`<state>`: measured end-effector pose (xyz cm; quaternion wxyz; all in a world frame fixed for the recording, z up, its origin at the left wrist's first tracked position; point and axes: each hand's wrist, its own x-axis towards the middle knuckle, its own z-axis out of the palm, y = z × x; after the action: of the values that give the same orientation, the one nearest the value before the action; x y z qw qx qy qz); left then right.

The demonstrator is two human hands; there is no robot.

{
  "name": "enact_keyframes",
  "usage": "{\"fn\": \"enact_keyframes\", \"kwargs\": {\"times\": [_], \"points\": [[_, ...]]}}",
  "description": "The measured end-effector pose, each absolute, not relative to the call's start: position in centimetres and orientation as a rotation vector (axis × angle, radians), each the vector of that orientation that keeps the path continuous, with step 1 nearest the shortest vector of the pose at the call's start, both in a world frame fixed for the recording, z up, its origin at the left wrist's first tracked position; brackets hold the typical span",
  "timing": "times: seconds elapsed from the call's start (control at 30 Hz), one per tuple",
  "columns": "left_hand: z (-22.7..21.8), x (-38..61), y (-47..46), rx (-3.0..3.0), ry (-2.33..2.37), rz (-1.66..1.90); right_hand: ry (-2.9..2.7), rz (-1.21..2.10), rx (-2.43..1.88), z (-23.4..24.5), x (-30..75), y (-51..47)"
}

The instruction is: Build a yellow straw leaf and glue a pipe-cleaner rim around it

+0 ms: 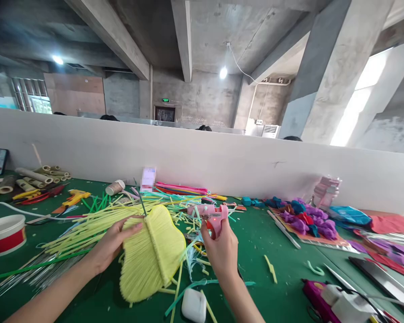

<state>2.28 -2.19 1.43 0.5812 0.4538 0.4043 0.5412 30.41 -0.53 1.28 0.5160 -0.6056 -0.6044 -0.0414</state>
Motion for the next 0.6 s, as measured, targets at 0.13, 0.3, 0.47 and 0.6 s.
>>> {"fn": "enact_keyframes", "kwargs": {"times": [0.13,0.3,0.47,0.6], "points": [[1.7,2.8,-3.1,1.079,0.945,1.260,-1.478,-0.129,-1.386,0.6,29.2,-1.1],[0.9,3.3,-3.7,1.101,0.991,1.282,-1.532,-0.162,-1.357,-0.1,28.1,-1.6],[0.6,3.3,-3.7,1.133,0.962,1.241,-1.597,-0.231,-1.351,-0.6,27.7,-1.6],[0.7,3.3,-3.8,1.136,0.987,1.236,-1.594,-0.242,-1.346,-0.8,27.7,-1.5]]}}
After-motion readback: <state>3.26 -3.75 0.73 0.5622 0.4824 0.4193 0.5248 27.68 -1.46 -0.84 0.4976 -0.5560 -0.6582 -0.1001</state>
